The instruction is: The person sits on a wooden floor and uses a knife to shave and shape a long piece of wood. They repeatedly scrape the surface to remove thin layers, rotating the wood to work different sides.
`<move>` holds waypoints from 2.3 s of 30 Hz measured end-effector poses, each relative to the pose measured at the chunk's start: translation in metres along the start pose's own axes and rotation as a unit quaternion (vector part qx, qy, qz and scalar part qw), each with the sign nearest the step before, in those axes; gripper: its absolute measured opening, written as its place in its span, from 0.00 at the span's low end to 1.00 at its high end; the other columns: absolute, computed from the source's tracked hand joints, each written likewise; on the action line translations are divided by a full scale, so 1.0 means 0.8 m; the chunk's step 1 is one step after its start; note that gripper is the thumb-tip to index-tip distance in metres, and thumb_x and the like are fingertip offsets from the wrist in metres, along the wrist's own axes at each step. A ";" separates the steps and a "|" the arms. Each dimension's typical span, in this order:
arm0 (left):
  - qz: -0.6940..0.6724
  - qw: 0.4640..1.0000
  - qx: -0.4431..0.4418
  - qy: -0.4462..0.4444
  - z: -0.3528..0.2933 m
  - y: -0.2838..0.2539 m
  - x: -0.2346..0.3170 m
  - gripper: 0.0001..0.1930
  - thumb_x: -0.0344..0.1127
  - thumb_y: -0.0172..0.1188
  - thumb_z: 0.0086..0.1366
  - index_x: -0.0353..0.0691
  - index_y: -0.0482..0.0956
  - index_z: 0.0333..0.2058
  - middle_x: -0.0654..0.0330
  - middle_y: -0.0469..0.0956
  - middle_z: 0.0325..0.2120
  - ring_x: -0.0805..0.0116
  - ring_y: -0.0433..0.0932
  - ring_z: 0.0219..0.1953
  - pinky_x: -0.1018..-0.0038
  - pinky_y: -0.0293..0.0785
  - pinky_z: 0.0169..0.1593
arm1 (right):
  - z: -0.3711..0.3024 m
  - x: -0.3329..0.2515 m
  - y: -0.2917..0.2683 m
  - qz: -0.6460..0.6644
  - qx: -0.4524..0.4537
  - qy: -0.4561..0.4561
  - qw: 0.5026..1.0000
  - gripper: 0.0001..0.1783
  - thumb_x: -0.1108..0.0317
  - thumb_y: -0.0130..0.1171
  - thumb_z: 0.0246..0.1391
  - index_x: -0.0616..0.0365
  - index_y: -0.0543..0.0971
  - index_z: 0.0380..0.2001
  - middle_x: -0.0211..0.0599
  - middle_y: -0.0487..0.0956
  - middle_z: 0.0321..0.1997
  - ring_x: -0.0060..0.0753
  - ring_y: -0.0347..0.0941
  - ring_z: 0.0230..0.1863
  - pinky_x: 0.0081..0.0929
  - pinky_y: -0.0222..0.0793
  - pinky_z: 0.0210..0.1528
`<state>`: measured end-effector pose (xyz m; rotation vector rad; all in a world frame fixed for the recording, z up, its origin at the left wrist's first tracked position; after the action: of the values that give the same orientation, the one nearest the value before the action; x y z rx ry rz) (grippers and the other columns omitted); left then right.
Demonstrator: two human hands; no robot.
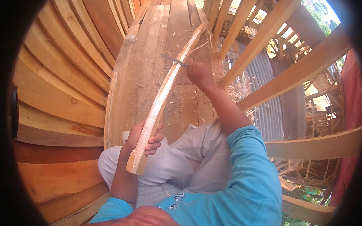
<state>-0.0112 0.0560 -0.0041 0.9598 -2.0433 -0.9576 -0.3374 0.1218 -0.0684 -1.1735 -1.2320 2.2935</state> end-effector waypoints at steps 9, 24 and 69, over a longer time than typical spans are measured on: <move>0.002 0.999 -0.050 -0.004 -0.004 -0.015 0.004 0.21 0.58 0.32 0.71 0.48 0.67 0.40 0.62 0.62 0.15 0.69 0.62 0.12 0.71 0.58 0.14 | 0.014 0.048 0.008 -0.015 0.029 0.105 0.994 0.33 0.53 0.34 0.66 0.67 0.78 0.20 0.67 0.76 0.27 0.69 0.74 0.34 0.54 0.68 0.43; -0.161 0.972 -0.169 0.007 0.002 -0.005 0.004 0.18 0.50 0.35 0.72 0.41 0.64 0.40 0.62 0.61 0.16 0.72 0.61 0.11 0.75 0.59 0.12 | -0.092 -0.110 0.029 -0.051 -0.348 -0.021 0.936 0.31 0.47 0.39 0.61 0.64 0.80 0.41 0.58 0.79 0.46 0.59 0.75 0.49 0.48 0.70 0.51; -0.057 0.987 -0.147 0.043 0.041 -0.035 0.013 0.25 0.58 0.35 0.72 0.41 0.66 0.44 0.63 0.62 0.20 0.73 0.63 0.14 0.76 0.63 0.15 | -0.058 -0.060 -0.012 -0.037 -0.029 0.050 0.998 0.26 0.58 0.38 0.60 0.66 0.79 0.22 0.61 0.78 0.30 0.65 0.75 0.34 0.55 0.70 0.40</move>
<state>-0.0335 0.0451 -0.0412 0.9480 -1.7302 -1.2169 -0.2726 0.1264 -0.0499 -1.2258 -1.2903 2.1317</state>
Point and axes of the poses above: each hand's wrist, its own z-axis towards the middle knuckle, its own y-axis out of the palm, x = y × z, the point moved 3 cm from there along z, towards the middle knuckle
